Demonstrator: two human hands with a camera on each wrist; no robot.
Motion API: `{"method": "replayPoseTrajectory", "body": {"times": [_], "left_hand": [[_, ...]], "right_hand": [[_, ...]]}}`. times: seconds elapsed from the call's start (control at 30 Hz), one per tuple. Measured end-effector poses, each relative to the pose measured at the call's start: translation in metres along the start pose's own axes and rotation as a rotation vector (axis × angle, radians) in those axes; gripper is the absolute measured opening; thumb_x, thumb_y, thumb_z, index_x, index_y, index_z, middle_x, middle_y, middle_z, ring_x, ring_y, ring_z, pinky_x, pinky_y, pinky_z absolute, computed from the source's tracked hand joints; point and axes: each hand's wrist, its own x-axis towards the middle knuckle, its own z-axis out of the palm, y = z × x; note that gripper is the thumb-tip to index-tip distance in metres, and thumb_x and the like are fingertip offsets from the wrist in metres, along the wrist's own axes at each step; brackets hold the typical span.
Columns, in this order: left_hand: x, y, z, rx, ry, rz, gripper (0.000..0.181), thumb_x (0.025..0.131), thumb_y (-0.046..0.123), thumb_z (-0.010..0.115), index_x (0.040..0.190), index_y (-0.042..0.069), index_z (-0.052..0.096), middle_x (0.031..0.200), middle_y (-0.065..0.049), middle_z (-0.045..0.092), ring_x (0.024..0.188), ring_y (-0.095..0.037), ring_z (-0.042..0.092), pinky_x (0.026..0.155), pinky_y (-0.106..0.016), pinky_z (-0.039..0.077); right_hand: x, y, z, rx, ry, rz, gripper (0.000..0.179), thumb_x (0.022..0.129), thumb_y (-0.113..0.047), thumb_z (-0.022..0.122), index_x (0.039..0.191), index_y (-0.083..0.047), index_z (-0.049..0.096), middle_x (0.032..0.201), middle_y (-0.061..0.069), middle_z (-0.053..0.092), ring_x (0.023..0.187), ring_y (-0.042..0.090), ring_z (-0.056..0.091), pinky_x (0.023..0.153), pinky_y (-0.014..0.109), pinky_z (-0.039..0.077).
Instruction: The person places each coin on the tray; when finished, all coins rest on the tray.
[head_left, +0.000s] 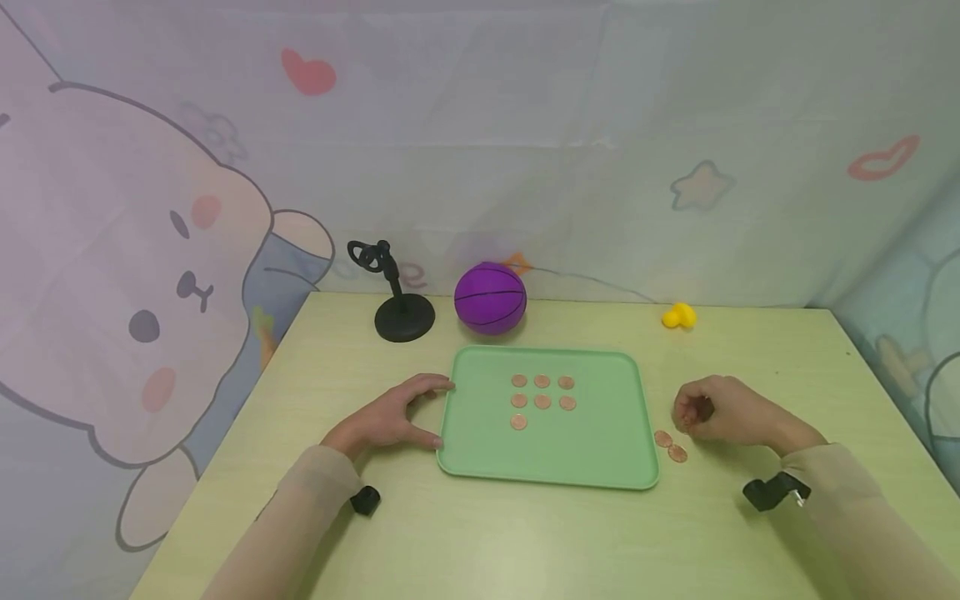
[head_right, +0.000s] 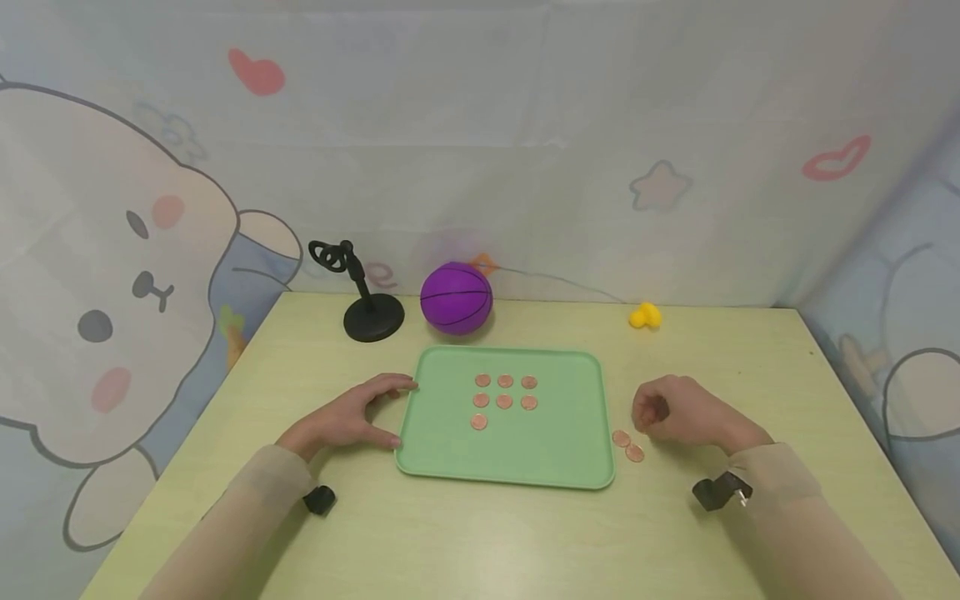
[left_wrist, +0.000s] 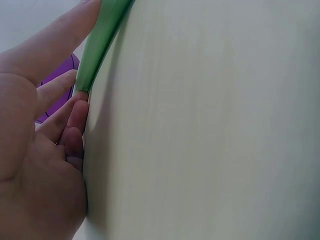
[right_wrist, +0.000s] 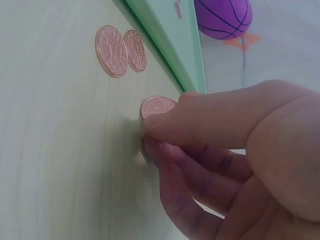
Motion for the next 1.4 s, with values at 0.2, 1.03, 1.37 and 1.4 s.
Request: {"method": "replayPoseTrajectory", "body": {"times": [0.2, 1.03, 1.37, 1.4], "left_hand": [[0.0, 0.0, 0.0, -0.004, -0.003, -0.008, 0.09, 0.073, 0.031, 0.099, 0.151, 0.024, 0.054, 0.158, 0.002, 0.046, 0.138, -0.026, 0.044, 0.124, -0.051, 0.027], [0.001, -0.001, -0.001, 0.011, 0.001, -0.006, 0.089, 0.073, 0.031, 0.099, 0.151, 0.025, 0.054, 0.157, 0.004, 0.046, 0.139, -0.024, 0.045, 0.124, -0.05, 0.028], [0.001, -0.001, 0.0, 0.001, 0.001, -0.007, 0.089, 0.073, 0.031, 0.098, 0.151, 0.025, 0.054, 0.158, 0.002, 0.046, 0.139, -0.026, 0.044, 0.125, -0.052, 0.027], [0.001, -0.001, 0.0, 0.001, 0.0, -0.006, 0.089, 0.073, 0.031, 0.098, 0.151, 0.025, 0.054, 0.158, 0.002, 0.046, 0.139, -0.026, 0.045, 0.125, -0.052, 0.027]], "right_hand": [[-0.001, 0.001, 0.001, 0.004, 0.009, 0.034, 0.012, 0.089, -0.005, 0.082, 0.093, -0.014, 0.076, 0.083, -0.007, 0.068, 0.077, 0.006, 0.06, 0.071, 0.023, 0.055], [-0.001, -0.002, -0.002, -0.095, 0.061, 0.023, 0.01, 0.089, -0.009, 0.084, 0.098, -0.011, 0.08, 0.092, -0.006, 0.072, 0.081, 0.006, 0.064, 0.074, 0.027, 0.058], [0.017, -0.017, 0.007, -0.062, 0.147, -0.068, 0.022, 0.09, -0.007, 0.083, 0.111, -0.005, 0.077, 0.098, -0.003, 0.072, 0.079, 0.006, 0.068, 0.072, 0.029, 0.059], [0.02, -0.019, 0.008, -0.057, 0.144, -0.075, 0.022, 0.09, -0.007, 0.083, 0.111, -0.005, 0.077, 0.097, -0.002, 0.071, 0.079, 0.006, 0.068, 0.071, 0.029, 0.059]]}}
